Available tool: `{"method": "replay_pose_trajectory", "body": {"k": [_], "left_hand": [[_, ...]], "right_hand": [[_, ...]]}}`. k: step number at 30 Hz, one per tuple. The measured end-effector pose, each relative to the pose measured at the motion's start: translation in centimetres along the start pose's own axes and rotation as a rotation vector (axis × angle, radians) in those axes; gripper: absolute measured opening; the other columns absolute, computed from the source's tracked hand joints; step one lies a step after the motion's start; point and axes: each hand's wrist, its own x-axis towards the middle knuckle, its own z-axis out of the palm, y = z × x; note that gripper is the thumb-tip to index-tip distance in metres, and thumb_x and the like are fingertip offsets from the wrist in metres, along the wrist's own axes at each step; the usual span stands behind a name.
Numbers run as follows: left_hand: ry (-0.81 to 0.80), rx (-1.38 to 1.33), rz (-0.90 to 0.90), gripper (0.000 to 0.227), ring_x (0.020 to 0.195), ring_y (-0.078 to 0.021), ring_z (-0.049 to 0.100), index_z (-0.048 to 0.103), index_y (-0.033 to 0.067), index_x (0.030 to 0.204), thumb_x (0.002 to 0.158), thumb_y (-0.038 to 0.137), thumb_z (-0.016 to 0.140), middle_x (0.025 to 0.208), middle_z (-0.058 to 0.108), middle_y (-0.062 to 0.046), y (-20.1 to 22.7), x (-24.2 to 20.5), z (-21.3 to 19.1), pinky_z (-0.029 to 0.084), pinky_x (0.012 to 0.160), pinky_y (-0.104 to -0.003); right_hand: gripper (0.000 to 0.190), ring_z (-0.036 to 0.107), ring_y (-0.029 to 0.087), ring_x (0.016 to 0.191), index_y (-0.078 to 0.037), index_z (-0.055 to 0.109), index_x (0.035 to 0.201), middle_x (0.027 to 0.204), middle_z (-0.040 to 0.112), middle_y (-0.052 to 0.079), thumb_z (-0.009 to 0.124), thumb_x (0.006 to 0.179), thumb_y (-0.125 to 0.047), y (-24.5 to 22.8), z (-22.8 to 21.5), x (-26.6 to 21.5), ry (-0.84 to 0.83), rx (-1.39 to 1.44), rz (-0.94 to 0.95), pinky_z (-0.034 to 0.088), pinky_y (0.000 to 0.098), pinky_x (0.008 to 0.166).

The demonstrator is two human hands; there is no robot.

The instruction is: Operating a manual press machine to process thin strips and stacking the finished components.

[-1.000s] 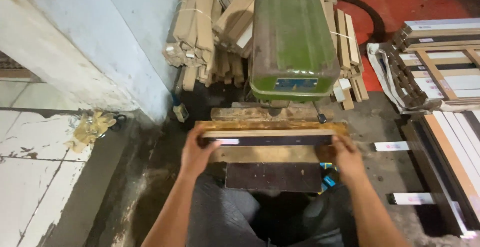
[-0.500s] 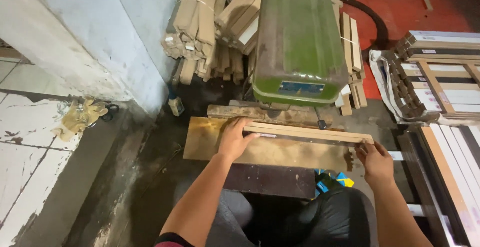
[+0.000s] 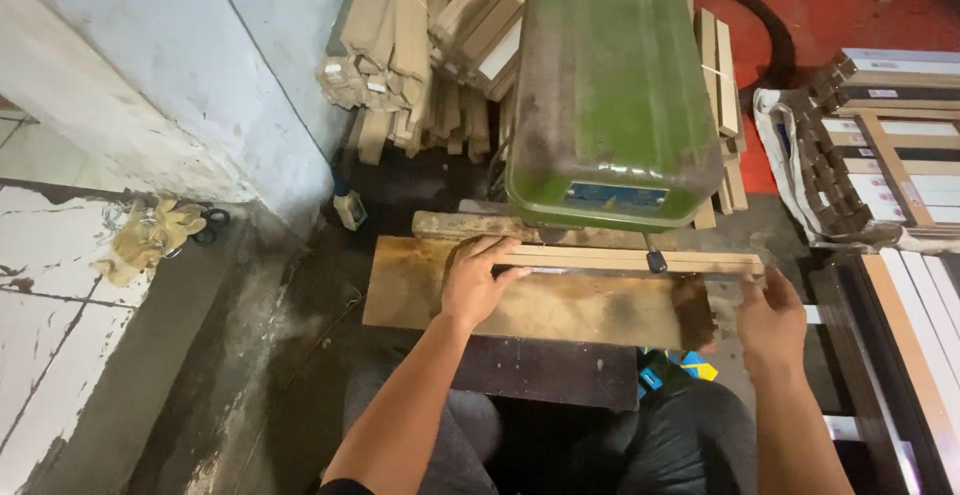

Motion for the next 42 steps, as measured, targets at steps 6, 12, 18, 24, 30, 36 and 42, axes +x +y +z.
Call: {"method": "replay_pose_trajectory", "body": {"k": [6,12,18,24,30,36,42], "left_hand": [[-0.054,0.03,-0.053,0.054,0.139,-0.0237,0.051,0.063,0.0249,0.141,0.092,0.047,0.066,0.153,0.053,-0.002,0.5,0.0,-0.5,0.043,0.112,-0.043],[0.096,0.036,0.141,0.045,0.124,-0.0307,0.063,0.07,0.0208,0.131,0.09,0.038,0.076,0.129,0.069,-0.005,-0.3,-0.8,-0.3,0.047,0.112,-0.044],[0.073,0.079,0.121,0.044,0.125,-0.0262,0.062,0.069,0.0257,0.131,0.09,0.039,0.076,0.128,0.069,-0.002,-0.7,-0.8,-0.2,0.046,0.113,-0.041],[0.083,0.124,0.152,0.042,0.124,-0.0245,0.063,0.069,0.0252,0.131,0.089,0.03,0.075,0.128,0.07,-0.001,-0.6,-0.9,-0.5,0.047,0.113,-0.039],[0.076,0.087,0.156,0.041,0.127,-0.025,0.061,0.067,0.0242,0.134,0.093,0.024,0.073,0.133,0.067,-0.002,-0.9,-0.5,-0.1,0.046,0.114,-0.041],[0.097,0.096,0.188,0.042,0.121,-0.0277,0.064,0.068,0.0238,0.133,0.091,0.027,0.074,0.129,0.068,-0.003,-1.2,-0.5,0.0,0.048,0.111,-0.042],[0.146,0.184,0.233,0.046,0.122,-0.0329,0.062,0.067,0.0213,0.133,0.09,0.033,0.074,0.126,0.066,-0.008,-1.0,-0.8,0.0,0.047,0.11,-0.046]], "right_hand": [[0.044,0.067,0.02,0.115,-0.015,0.072,0.129,0.126,0.073,0.004,0.055,0.099,-0.042,-3.8,0.3,-5.0,-0.269,-0.163,-0.249,0.048,0.0361,0.091],[0.031,0.074,0.029,0.079,0.002,0.073,0.123,0.09,0.076,0.024,0.066,0.102,-0.019,-2.4,2.3,-5.3,-0.318,-0.134,-0.605,0.06,0.0443,0.079],[0.035,0.076,0.025,0.084,-0.008,0.075,0.123,0.077,0.078,0.013,0.069,0.098,-0.032,-2.1,3.9,-3.7,-0.286,-0.367,-0.605,0.059,0.0437,0.078],[0.028,0.074,0.035,0.09,-0.012,0.08,0.112,0.084,0.077,0.011,0.067,0.093,-0.028,8.8,11.2,11.2,-0.186,-0.414,-0.575,0.056,0.0519,0.081],[0.032,0.073,0.04,0.088,-0.004,0.079,0.103,0.082,0.074,0.019,0.067,0.089,-0.03,8.4,11.0,10.8,-0.223,-0.432,-0.503,0.053,0.0559,0.079],[0.04,0.071,0.047,0.087,0.005,0.078,0.092,0.08,0.071,0.028,0.066,0.085,-0.033,5.6,9.7,10.1,-0.253,-0.46,-0.446,0.049,0.0606,0.076],[0.039,0.069,0.029,0.091,0.005,0.077,0.088,0.091,0.074,0.023,0.039,0.092,0.012,0.7,3.5,1.1,-0.489,0.013,-0.644,0.054,0.0465,0.092]]}}
